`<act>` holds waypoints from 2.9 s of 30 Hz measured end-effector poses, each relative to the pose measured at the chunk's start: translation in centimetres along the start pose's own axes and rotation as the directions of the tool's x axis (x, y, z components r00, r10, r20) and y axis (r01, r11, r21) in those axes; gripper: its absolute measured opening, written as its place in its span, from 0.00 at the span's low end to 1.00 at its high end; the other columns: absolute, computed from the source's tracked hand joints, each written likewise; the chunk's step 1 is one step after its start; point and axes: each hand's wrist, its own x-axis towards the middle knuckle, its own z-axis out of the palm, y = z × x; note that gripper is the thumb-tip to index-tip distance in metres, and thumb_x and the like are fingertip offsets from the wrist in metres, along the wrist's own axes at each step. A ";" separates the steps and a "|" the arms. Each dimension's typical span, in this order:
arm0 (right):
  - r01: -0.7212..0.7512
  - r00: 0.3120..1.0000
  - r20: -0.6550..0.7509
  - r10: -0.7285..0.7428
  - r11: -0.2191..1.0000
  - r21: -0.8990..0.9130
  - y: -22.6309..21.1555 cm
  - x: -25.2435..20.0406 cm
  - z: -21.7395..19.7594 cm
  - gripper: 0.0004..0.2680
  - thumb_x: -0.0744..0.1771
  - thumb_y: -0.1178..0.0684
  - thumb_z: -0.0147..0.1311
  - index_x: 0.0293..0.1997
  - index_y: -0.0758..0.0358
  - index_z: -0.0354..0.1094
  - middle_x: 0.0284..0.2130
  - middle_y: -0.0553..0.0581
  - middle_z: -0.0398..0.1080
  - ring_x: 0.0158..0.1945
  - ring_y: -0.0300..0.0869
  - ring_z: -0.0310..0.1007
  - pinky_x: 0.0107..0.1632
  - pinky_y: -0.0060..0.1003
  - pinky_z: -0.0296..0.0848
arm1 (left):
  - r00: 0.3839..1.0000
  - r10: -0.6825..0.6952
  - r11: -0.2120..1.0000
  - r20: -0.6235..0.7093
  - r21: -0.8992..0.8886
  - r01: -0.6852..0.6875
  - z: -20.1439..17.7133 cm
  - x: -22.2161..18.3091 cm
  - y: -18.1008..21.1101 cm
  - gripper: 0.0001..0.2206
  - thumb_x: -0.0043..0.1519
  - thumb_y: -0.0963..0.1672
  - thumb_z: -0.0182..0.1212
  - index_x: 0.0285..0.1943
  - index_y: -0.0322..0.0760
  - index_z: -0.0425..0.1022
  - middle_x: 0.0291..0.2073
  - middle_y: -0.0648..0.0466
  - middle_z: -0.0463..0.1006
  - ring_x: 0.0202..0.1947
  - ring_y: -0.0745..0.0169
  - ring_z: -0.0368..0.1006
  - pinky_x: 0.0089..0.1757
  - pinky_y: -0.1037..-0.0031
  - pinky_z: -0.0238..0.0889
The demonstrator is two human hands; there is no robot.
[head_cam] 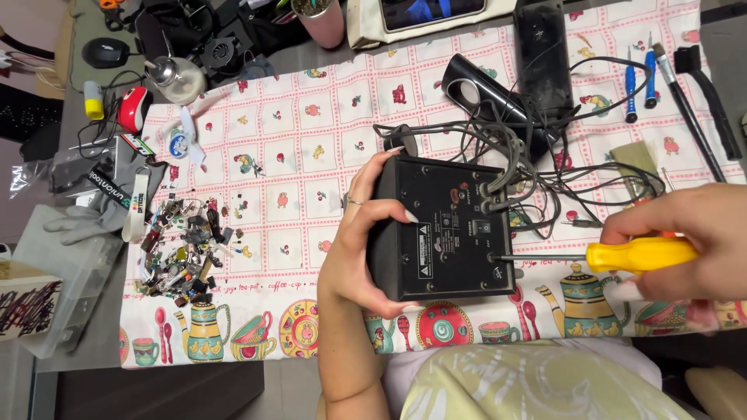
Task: Using a manual screwdriver to remove several screws from the back panel of an electronic device
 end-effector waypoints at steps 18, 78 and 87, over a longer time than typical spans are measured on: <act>0.058 0.934 -0.232 -0.273 0.755 -0.653 2.0 2.1 4.9 0.17 0.61 0.14 0.31 0.28 0.18 0.64 0.17 0.29 0.73 0.31 0.32 0.75 0.45 0.29 0.71 | 1.000 0.012 1.000 -0.019 0.001 -0.012 0.0 0.1 0.1 0.32 0.47 0.60 0.65 0.55 0.45 0.65 0.70 0.27 0.54 0.75 0.26 0.52 0.70 0.40 0.46; 0.071 0.187 -0.537 -0.823 0.556 -0.828 6.3 3.5 11.1 0.12 0.64 0.53 0.47 0.52 0.56 0.66 0.33 0.48 0.66 0.32 0.48 0.72 0.29 0.47 0.69 | 0.987 -0.006 0.990 0.161 0.142 -0.017 1.4 2.1 0.9 0.34 0.46 0.57 0.73 0.58 0.46 0.65 0.74 0.33 0.50 0.76 0.26 0.50 0.72 0.41 0.41; -0.101 0.990 -0.020 0.141 0.792 0.602 -0.1 -2.1 2.6 0.09 0.61 0.63 0.75 0.43 0.66 0.91 0.19 0.78 0.75 0.20 0.60 0.73 0.11 0.54 0.71 | 0.993 0.017 0.994 0.113 0.109 -0.029 0.6 1.3 0.2 0.35 0.45 0.59 0.69 0.58 0.45 0.65 0.73 0.30 0.52 0.76 0.27 0.51 0.71 0.41 0.43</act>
